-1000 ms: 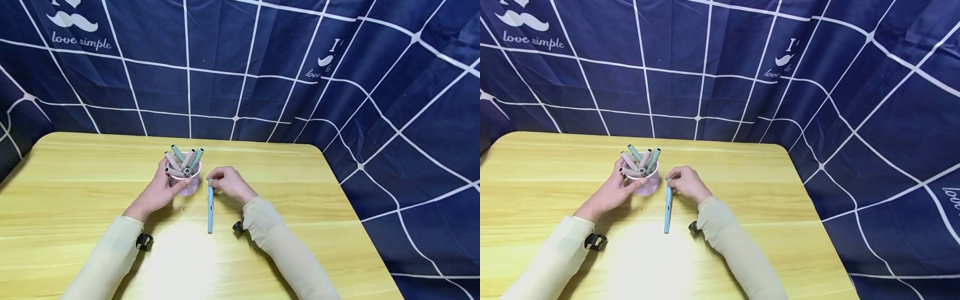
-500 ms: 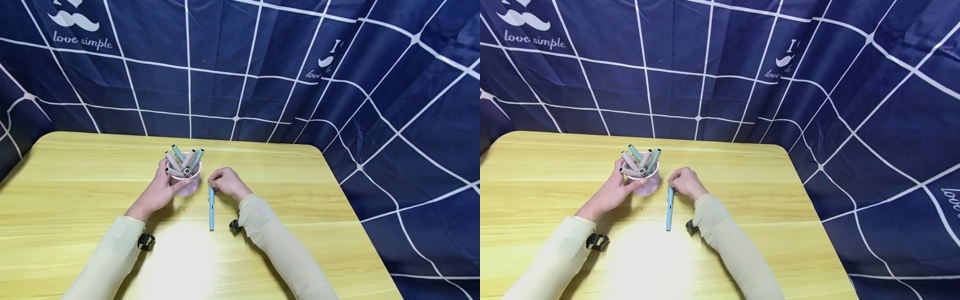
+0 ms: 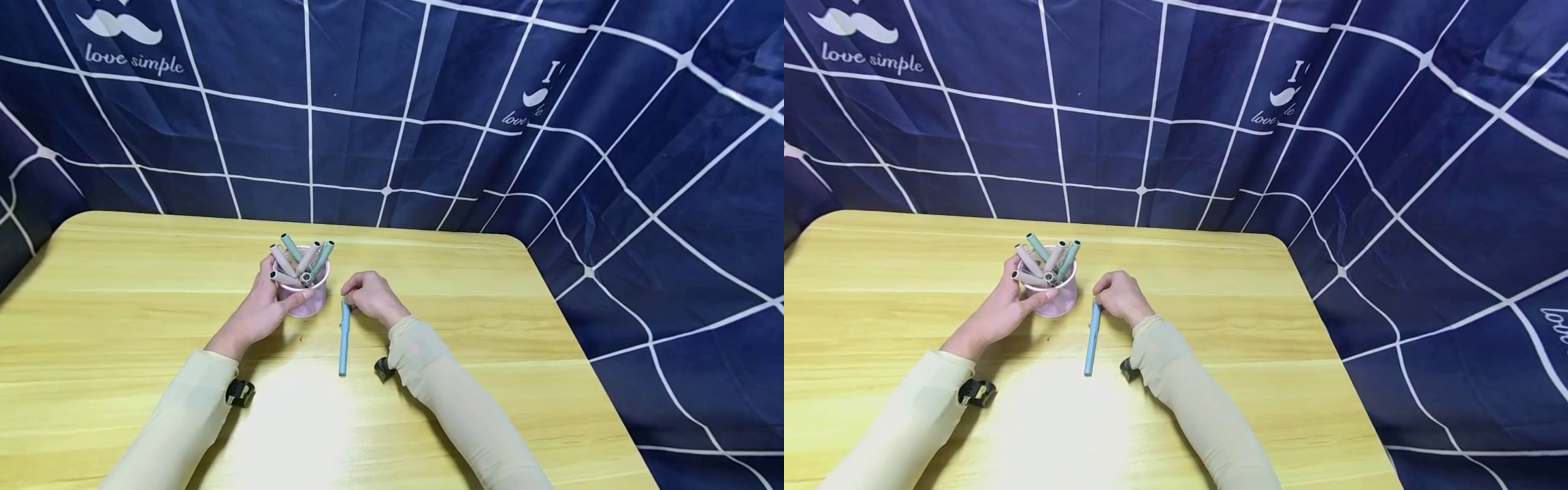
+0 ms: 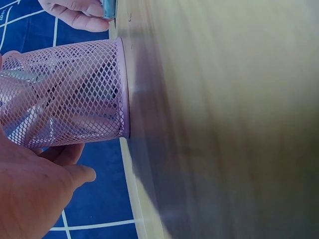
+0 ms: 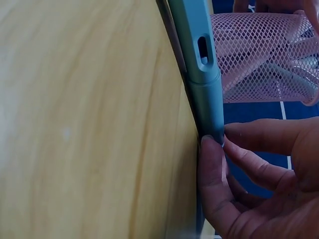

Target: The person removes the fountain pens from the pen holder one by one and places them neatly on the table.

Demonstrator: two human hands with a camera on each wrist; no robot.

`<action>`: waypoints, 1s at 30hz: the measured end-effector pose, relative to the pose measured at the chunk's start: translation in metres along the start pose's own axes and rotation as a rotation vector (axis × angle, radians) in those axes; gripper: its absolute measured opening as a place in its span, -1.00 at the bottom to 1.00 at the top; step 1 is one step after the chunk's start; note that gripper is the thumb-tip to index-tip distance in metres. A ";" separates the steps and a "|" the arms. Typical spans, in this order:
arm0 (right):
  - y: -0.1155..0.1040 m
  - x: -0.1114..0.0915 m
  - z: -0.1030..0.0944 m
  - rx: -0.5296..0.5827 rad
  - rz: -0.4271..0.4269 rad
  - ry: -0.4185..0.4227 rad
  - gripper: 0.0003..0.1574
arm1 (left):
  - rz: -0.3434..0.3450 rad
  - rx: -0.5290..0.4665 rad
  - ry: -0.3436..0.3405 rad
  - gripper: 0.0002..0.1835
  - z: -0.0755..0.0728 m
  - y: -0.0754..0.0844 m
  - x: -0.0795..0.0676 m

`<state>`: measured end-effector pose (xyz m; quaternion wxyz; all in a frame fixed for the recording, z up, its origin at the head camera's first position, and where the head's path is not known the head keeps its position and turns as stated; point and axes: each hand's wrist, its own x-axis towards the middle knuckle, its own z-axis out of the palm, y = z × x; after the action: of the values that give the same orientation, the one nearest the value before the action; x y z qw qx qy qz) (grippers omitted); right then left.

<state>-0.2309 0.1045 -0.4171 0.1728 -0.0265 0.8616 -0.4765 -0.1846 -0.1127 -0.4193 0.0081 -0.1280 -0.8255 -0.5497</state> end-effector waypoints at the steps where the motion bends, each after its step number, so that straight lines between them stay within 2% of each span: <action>1: 0.000 0.000 0.000 0.001 0.000 -0.001 -0.83 | -0.002 0.004 -0.001 -0.10 0.000 0.000 0.000; 6: 0.000 -0.001 -0.003 -0.047 -0.032 0.012 -0.83 | -0.005 0.016 -0.008 -0.10 0.000 0.000 0.000; 10: -0.002 -0.004 -0.009 -0.131 -0.122 0.070 -0.83 | -0.015 0.022 -0.014 -0.08 0.000 0.001 -0.001; 13: -0.008 -0.006 -0.015 -0.128 -0.195 0.116 -0.81 | -0.019 0.014 -0.016 -0.06 0.000 0.001 -0.001; 20: -0.027 -0.011 -0.027 0.027 -0.355 0.241 -0.85 | -0.012 0.014 -0.012 -0.09 -0.002 0.002 0.002; 26: -0.035 -0.010 -0.026 0.210 -0.490 0.375 -0.86 | -0.012 0.019 -0.002 -0.10 -0.002 0.002 0.001; 30: -0.034 -0.006 -0.020 0.272 -0.500 0.371 -0.84 | -0.018 0.023 -0.004 -0.10 -0.001 0.001 -0.001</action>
<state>-0.2356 0.1032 -0.3772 -0.1074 -0.1266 0.7736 -0.6116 -0.1841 -0.1135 -0.4182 0.0030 -0.1218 -0.8329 -0.5399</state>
